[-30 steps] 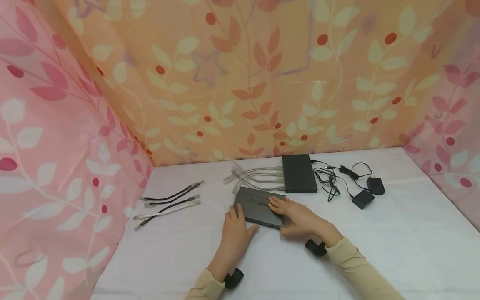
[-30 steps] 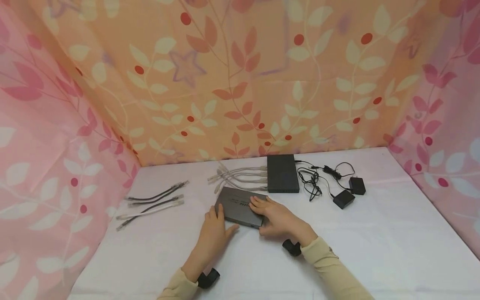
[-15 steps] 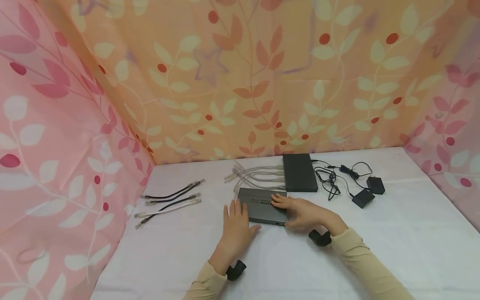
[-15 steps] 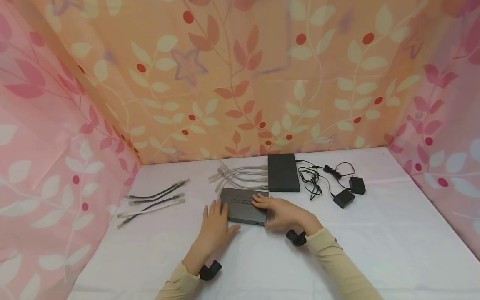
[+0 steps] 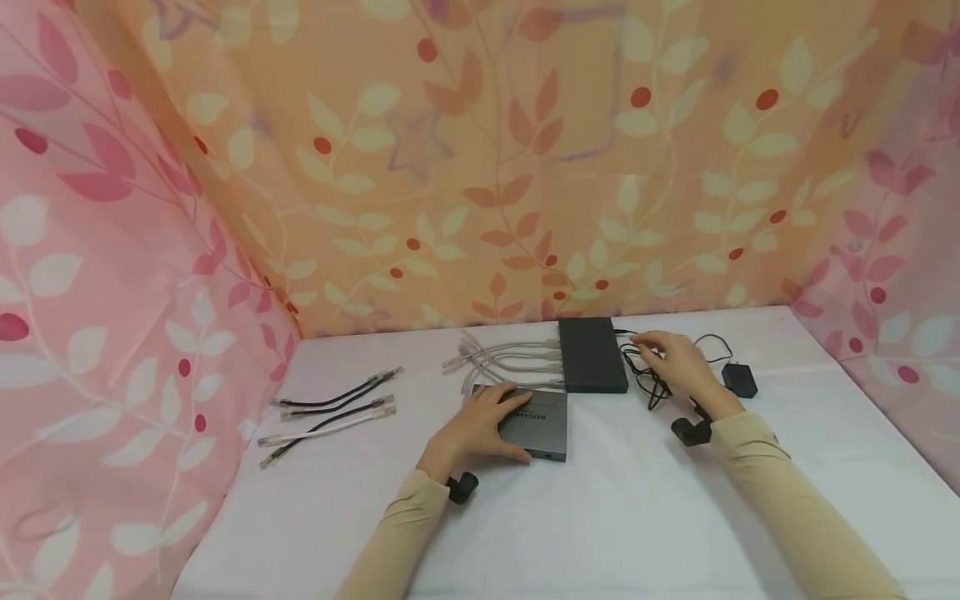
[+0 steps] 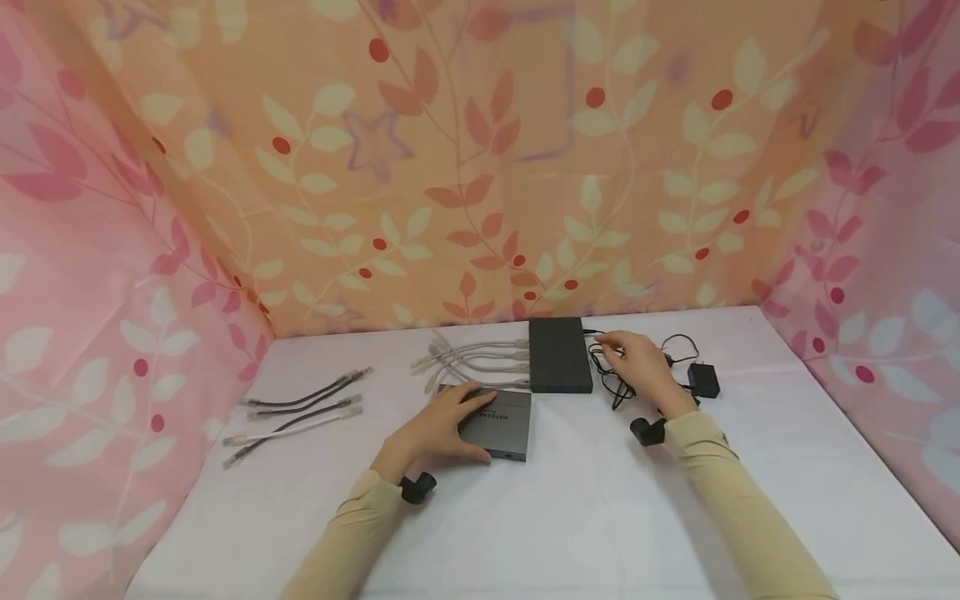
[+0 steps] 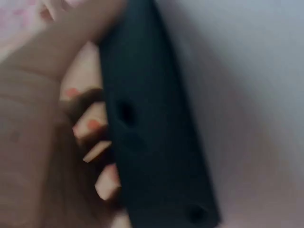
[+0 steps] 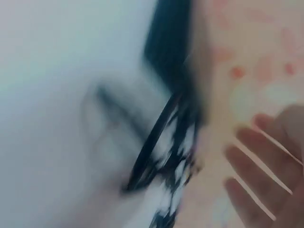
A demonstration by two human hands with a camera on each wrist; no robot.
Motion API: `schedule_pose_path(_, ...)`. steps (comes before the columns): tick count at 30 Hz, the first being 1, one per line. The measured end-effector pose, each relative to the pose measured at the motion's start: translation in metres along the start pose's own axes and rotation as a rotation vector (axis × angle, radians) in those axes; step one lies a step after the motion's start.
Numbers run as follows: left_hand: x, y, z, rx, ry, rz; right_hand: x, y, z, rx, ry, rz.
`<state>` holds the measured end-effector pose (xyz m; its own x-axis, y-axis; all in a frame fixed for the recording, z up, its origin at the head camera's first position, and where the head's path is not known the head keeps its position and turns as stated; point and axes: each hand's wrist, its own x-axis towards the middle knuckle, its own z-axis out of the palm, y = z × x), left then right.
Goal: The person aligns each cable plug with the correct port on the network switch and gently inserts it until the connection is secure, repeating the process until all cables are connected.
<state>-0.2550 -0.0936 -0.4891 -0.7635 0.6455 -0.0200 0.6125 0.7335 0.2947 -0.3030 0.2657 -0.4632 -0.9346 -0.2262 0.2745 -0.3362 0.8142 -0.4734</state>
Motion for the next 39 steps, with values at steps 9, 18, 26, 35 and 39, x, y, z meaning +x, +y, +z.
schedule_pose_path(9,0.005,-0.008,0.012,0.083,0.059,0.030,0.021,0.046,-0.004,-0.255,-0.057,0.189)
schedule_pose_path(18,0.008,0.001,0.016,0.145,0.064,0.004,0.022,0.060,-0.001,-0.309,-0.143,0.238)
schedule_pose_path(26,0.006,0.014,0.014,0.221,0.059,-0.046,0.024,0.069,0.000,-0.282,-0.025,0.207)
schedule_pose_path(35,0.005,0.023,0.020,0.310,0.048,-0.138,0.018,0.075,0.001,-0.238,0.077,0.279)
schedule_pose_path(39,0.004,0.029,0.021,0.350,0.042,-0.206,0.018,0.067,-0.003,-0.189,0.148,0.283)
